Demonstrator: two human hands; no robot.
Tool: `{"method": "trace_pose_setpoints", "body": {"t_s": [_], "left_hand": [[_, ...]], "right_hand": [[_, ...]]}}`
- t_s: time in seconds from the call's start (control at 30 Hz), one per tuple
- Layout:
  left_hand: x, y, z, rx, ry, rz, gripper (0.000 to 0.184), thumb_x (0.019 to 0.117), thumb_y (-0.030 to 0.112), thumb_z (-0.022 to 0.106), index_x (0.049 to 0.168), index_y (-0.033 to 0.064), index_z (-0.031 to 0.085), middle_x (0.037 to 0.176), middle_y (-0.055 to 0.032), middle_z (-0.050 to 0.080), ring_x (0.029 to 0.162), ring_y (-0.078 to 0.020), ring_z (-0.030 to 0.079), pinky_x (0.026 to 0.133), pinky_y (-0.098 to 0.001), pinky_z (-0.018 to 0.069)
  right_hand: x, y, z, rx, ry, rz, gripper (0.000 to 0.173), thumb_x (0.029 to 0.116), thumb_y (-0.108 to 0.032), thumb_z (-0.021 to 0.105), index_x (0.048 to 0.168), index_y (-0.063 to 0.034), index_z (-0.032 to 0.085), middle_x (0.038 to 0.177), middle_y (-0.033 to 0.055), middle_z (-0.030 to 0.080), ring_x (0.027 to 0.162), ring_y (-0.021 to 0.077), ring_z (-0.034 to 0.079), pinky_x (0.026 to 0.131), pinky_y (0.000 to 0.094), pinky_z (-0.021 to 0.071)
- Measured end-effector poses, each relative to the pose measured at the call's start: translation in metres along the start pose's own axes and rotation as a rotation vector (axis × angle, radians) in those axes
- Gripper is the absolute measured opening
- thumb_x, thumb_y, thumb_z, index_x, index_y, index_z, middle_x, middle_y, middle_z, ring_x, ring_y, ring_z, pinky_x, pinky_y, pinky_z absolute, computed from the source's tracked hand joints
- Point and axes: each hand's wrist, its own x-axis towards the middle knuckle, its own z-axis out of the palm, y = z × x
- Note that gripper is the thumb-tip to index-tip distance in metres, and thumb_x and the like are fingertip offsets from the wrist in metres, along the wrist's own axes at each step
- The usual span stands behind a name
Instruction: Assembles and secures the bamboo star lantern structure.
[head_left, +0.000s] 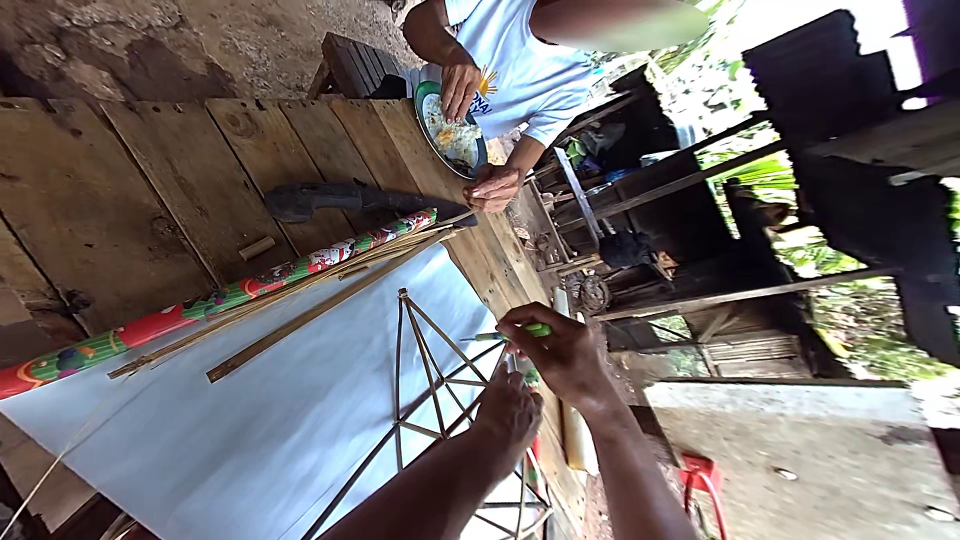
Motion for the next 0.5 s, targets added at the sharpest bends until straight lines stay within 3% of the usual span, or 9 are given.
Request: {"method": "trace_pose_setpoints", "body": {"t_s": [0.03, 0.1, 0.2, 0.23, 0.27, 0.33, 0.4, 0.5], "left_hand": [[-0.002, 0.001, -0.002, -0.007, 0.003, -0.010, 0.039, 0.1061, 0.012, 0.049, 0.141, -0.0053, 0.053, 0.148, -0.0238, 0.052, 0.146, -0.0359, 0.041, 0.126, -0.0481, 0.0177], [-0.011, 0.004, -0.002, -0.034, 0.091, -0.033, 0.037, 0.1049, 0.010, 0.051, 0.138, -0.0069, 0.056, 0.146, -0.0238, 0.055, 0.143, -0.0349, 0.045, 0.124, -0.0463, 0.0236], [-0.022, 0.006, 0.008, -0.134, 0.326, -0.052, 0.030, 0.1018, 0.003, 0.050, 0.126, -0.0074, 0.065, 0.133, -0.0233, 0.065, 0.128, -0.0346, 0.059, 0.111, -0.0429, 0.0413], [-0.025, 0.005, 0.006, -0.155, 0.300, -0.049, 0.031, 0.1034, 0.003, 0.046, 0.127, -0.0072, 0.065, 0.133, -0.0234, 0.065, 0.127, -0.0349, 0.060, 0.109, -0.0424, 0.0432], [-0.031, 0.007, -0.005, -0.180, 0.170, -0.069, 0.034, 0.1064, 0.004, 0.041, 0.133, -0.0070, 0.060, 0.139, -0.0229, 0.060, 0.132, -0.0344, 0.056, 0.111, -0.0421, 0.0400], [-0.036, 0.009, -0.019, -0.226, 0.003, -0.101, 0.036, 0.1057, 0.003, 0.044, 0.138, -0.0069, 0.056, 0.146, -0.0224, 0.055, 0.139, -0.0342, 0.049, 0.115, -0.0439, 0.0346], [-0.030, 0.007, -0.012, -0.305, 0.040, -0.115, 0.036, 0.1010, 0.000, 0.052, 0.136, -0.0067, 0.057, 0.144, -0.0236, 0.056, 0.138, -0.0352, 0.048, 0.115, -0.0466, 0.0348], [-0.016, 0.003, 0.001, -0.307, 0.067, -0.113, 0.043, 0.1014, 0.001, 0.047, 0.144, -0.0024, 0.051, 0.148, -0.0215, 0.052, 0.140, -0.0299, 0.047, 0.117, -0.0409, 0.0334]], "right_hand": [[0.000, -0.002, 0.003, -0.063, -0.006, -0.047, 0.016, 0.0969, -0.012, 0.062, 0.103, -0.0007, 0.071, 0.092, 0.0027, 0.071, 0.075, -0.0009, 0.066, 0.070, 0.0155, 0.0558], [0.002, -0.007, 0.012, -0.232, -0.035, -0.139, 0.021, 0.0971, -0.010, 0.062, 0.110, 0.0000, 0.074, 0.104, 0.0131, 0.074, 0.090, 0.0167, 0.072, 0.082, 0.0318, 0.0591], [0.008, -0.013, 0.032, -0.419, -0.066, -0.269, 0.024, 0.0948, -0.006, 0.065, 0.116, -0.0045, 0.076, 0.107, 0.0175, 0.074, 0.096, 0.0338, 0.073, 0.082, 0.0483, 0.0604], [0.010, -0.015, 0.039, -0.441, -0.075, -0.301, 0.026, 0.0940, -0.005, 0.065, 0.118, -0.0065, 0.076, 0.106, 0.0178, 0.073, 0.095, 0.0351, 0.073, 0.080, 0.0489, 0.0605], [0.013, -0.017, 0.045, -0.457, -0.078, -0.334, 0.030, 0.0930, -0.004, 0.065, 0.120, -0.0085, 0.076, 0.104, 0.0177, 0.073, 0.093, 0.0356, 0.072, 0.077, 0.0484, 0.0605], [0.020, -0.022, 0.055, -0.489, -0.084, -0.392, 0.036, 0.0903, -0.001, 0.066, 0.123, -0.0112, 0.076, 0.097, 0.0170, 0.072, 0.087, 0.0351, 0.071, 0.071, 0.0460, 0.0599], [0.027, -0.028, 0.063, -0.499, -0.136, -0.384, 0.038, 0.0908, 0.001, 0.066, 0.125, -0.0120, 0.075, 0.098, 0.0171, 0.071, 0.089, 0.0354, 0.071, 0.071, 0.0458, 0.0592], [0.036, -0.034, 0.070, -0.495, -0.239, -0.292, 0.036, 0.0952, -0.001, 0.062, 0.128, -0.0101, 0.072, 0.102, 0.0174, 0.070, 0.096, 0.0363, 0.069, 0.077, 0.0468, 0.0583]]}}
